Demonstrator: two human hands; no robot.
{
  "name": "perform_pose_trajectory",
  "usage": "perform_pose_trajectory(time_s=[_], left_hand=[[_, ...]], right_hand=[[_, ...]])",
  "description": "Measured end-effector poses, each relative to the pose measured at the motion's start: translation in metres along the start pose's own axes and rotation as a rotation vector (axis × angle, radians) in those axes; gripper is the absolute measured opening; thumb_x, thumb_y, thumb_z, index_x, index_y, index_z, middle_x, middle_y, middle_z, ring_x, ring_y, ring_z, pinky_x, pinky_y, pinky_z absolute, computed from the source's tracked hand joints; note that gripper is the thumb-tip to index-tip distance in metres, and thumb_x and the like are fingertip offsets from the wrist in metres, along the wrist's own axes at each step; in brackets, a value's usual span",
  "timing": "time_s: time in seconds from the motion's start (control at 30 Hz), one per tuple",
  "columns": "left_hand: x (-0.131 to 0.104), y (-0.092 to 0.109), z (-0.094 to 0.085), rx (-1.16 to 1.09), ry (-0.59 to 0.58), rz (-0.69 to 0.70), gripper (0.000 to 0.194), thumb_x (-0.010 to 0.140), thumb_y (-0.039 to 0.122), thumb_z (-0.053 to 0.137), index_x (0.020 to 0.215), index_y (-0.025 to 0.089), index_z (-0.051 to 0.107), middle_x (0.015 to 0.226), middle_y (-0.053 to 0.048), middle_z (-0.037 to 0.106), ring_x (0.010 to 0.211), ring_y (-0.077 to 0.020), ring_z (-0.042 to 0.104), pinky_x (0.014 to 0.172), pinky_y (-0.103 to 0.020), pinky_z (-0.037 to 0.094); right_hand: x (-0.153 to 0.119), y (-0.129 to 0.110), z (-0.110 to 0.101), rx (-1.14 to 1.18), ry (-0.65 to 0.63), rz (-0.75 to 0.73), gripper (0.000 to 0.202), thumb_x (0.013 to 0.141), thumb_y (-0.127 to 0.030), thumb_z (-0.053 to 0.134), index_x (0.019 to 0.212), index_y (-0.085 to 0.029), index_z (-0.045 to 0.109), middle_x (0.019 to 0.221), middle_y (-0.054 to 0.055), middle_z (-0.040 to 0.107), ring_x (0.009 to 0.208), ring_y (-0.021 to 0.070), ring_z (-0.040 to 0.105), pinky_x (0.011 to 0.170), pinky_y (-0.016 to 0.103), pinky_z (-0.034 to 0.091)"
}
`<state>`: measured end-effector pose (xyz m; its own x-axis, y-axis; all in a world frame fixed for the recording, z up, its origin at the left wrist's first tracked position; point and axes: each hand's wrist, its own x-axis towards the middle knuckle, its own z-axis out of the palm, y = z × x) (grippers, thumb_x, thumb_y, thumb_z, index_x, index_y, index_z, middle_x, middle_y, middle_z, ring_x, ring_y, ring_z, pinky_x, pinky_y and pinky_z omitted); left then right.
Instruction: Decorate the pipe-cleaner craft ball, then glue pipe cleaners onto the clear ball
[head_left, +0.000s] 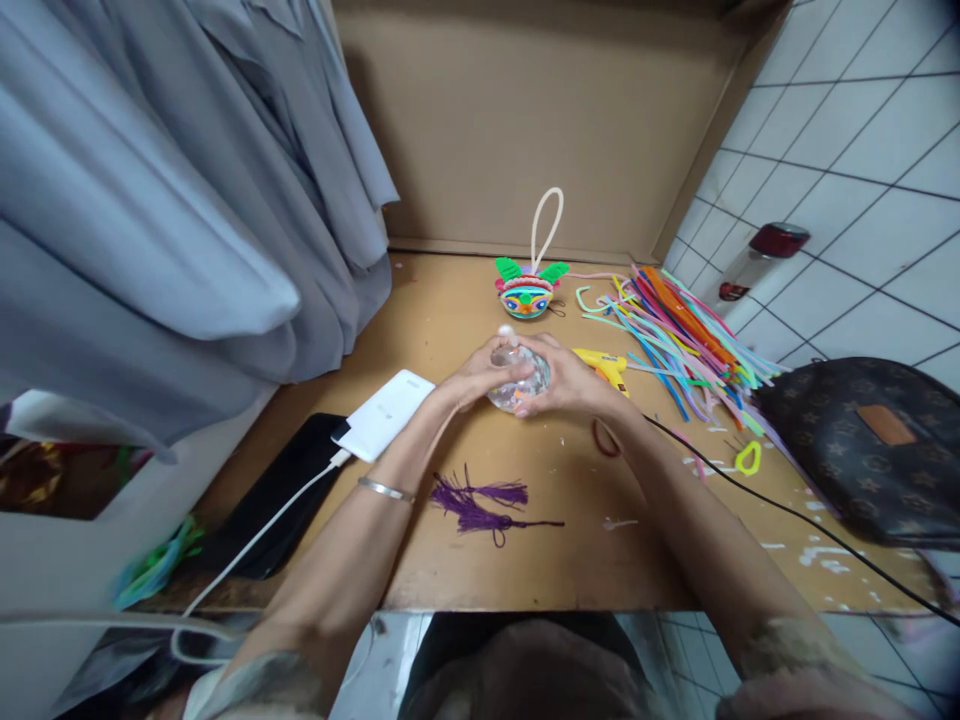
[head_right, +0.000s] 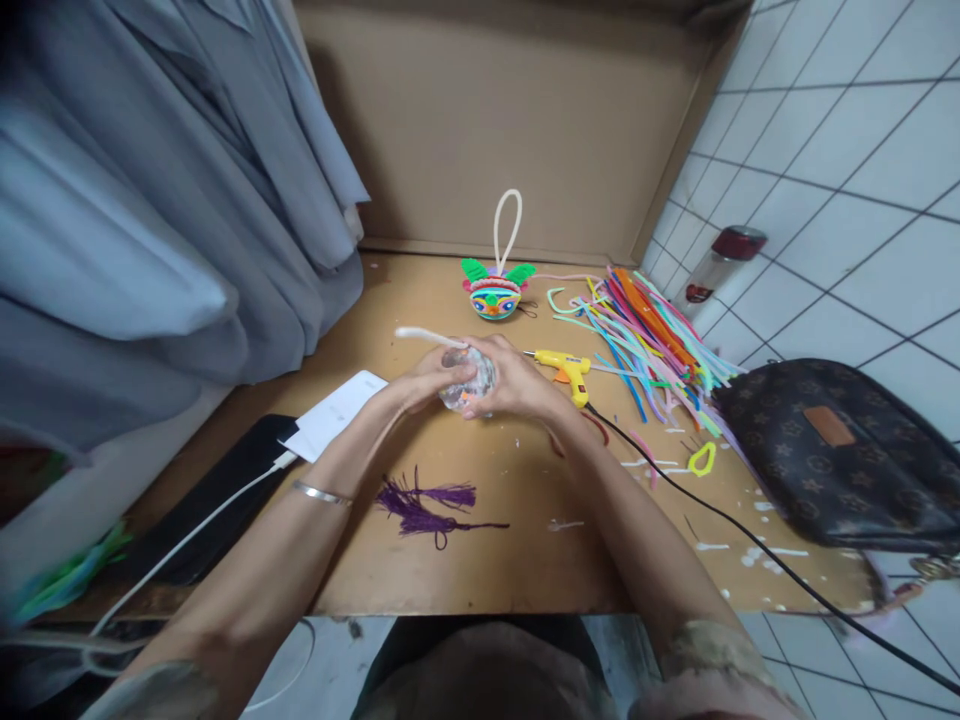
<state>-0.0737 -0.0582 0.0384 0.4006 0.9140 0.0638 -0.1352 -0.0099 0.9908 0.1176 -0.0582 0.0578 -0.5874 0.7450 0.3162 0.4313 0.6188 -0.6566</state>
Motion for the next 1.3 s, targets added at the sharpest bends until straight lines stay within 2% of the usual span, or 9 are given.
perform_pose_trajectory(time_s=[0.2, 0.27, 0.37, 0.53, 0.7, 0.83, 1.0, 1.3], left_hand=[[-0.004, 0.006, 0.002, 0.082, -0.027, 0.016, 0.075, 0.049, 0.035, 0.095, 0.109, 0.016, 0.055, 0.105, -0.006, 0.065, 0.100, -0.0218, 0.063, 0.097, -0.041, 0.049], [-0.003, 0.005, 0.004, 0.111, -0.019, 0.048, 0.069, 0.049, 0.028, 0.093, 0.105, 0.016, 0.055, 0.103, -0.005, 0.065, 0.101, -0.0222, 0.063, 0.097, -0.042, 0.050], [0.000, 0.002, 0.008, 0.143, 0.034, 0.089, 0.072, 0.047, 0.022, 0.092, 0.107, 0.018, 0.053, 0.101, -0.003, 0.066, 0.095, -0.0203, 0.064, 0.091, -0.040, 0.053], [-0.001, 0.002, 0.011, 0.317, 0.129, 0.167, 0.084, 0.046, 0.028, 0.094, 0.119, 0.020, 0.052, 0.106, -0.005, 0.066, 0.093, -0.0210, 0.064, 0.087, -0.039, 0.054], [-0.006, 0.004, 0.014, 0.383, 0.166, 0.266, 0.086, 0.049, 0.033, 0.094, 0.123, 0.021, 0.052, 0.118, -0.009, 0.065, 0.105, -0.0265, 0.065, 0.093, -0.042, 0.054], [-0.005, 0.001, 0.015, 0.396, 0.182, 0.349, 0.085, 0.051, 0.034, 0.094, 0.123, 0.022, 0.052, 0.124, -0.011, 0.062, 0.115, -0.0295, 0.063, 0.100, -0.046, 0.052], [-0.003, -0.001, 0.014, 0.430, 0.201, 0.445, 0.085, 0.049, 0.032, 0.094, 0.123, 0.022, 0.054, 0.135, -0.014, 0.054, 0.126, -0.0328, 0.058, 0.107, -0.048, 0.049], [-0.007, 0.004, 0.017, 0.421, 0.188, 0.365, 0.085, 0.052, 0.036, 0.093, 0.125, 0.020, 0.052, 0.128, -0.014, 0.062, 0.119, -0.0319, 0.062, 0.102, -0.049, 0.052]], right_hand=[[-0.013, -0.004, 0.003, 0.017, 0.071, -0.003, 0.096, 0.053, -0.031, 0.094, 0.142, -0.030, 0.057, 0.132, 0.009, 0.060, 0.127, 0.0339, 0.057, 0.112, 0.054, 0.045], [-0.017, -0.005, 0.006, 0.009, 0.102, -0.019, 0.096, 0.056, -0.030, 0.093, 0.144, -0.032, 0.055, 0.134, 0.008, 0.059, 0.128, 0.0337, 0.056, 0.113, 0.055, 0.045], [-0.021, -0.001, 0.010, -0.015, 0.142, -0.066, 0.097, 0.059, -0.034, 0.092, 0.147, -0.035, 0.051, 0.137, 0.009, 0.057, 0.131, 0.0344, 0.055, 0.114, 0.058, 0.044], [-0.022, 0.008, 0.016, -0.052, 0.213, -0.166, 0.090, 0.068, -0.042, 0.089, 0.148, -0.037, 0.049, 0.152, 0.010, 0.042, 0.142, 0.0360, 0.045, 0.116, 0.058, 0.043], [-0.024, 0.009, 0.017, -0.125, 0.266, -0.225, 0.082, 0.074, -0.037, 0.086, 0.147, -0.041, 0.049, 0.163, 0.007, 0.026, 0.152, 0.0365, 0.033, 0.121, 0.060, 0.037], [-0.026, 0.007, 0.016, -0.174, 0.279, -0.248, 0.080, 0.077, -0.032, 0.083, 0.148, -0.041, 0.047, 0.164, 0.007, 0.024, 0.152, 0.0361, 0.032, 0.120, 0.061, 0.038], [-0.026, 0.006, 0.015, -0.196, 0.288, -0.258, 0.080, 0.077, -0.033, 0.082, 0.149, -0.040, 0.046, 0.164, 0.007, 0.025, 0.151, 0.0358, 0.035, 0.120, 0.061, 0.039], [-0.025, 0.007, 0.015, -0.177, 0.273, -0.240, 0.077, 0.079, -0.041, 0.081, 0.148, -0.039, 0.047, 0.165, 0.007, 0.023, 0.153, 0.0361, 0.032, 0.122, 0.062, 0.035]])
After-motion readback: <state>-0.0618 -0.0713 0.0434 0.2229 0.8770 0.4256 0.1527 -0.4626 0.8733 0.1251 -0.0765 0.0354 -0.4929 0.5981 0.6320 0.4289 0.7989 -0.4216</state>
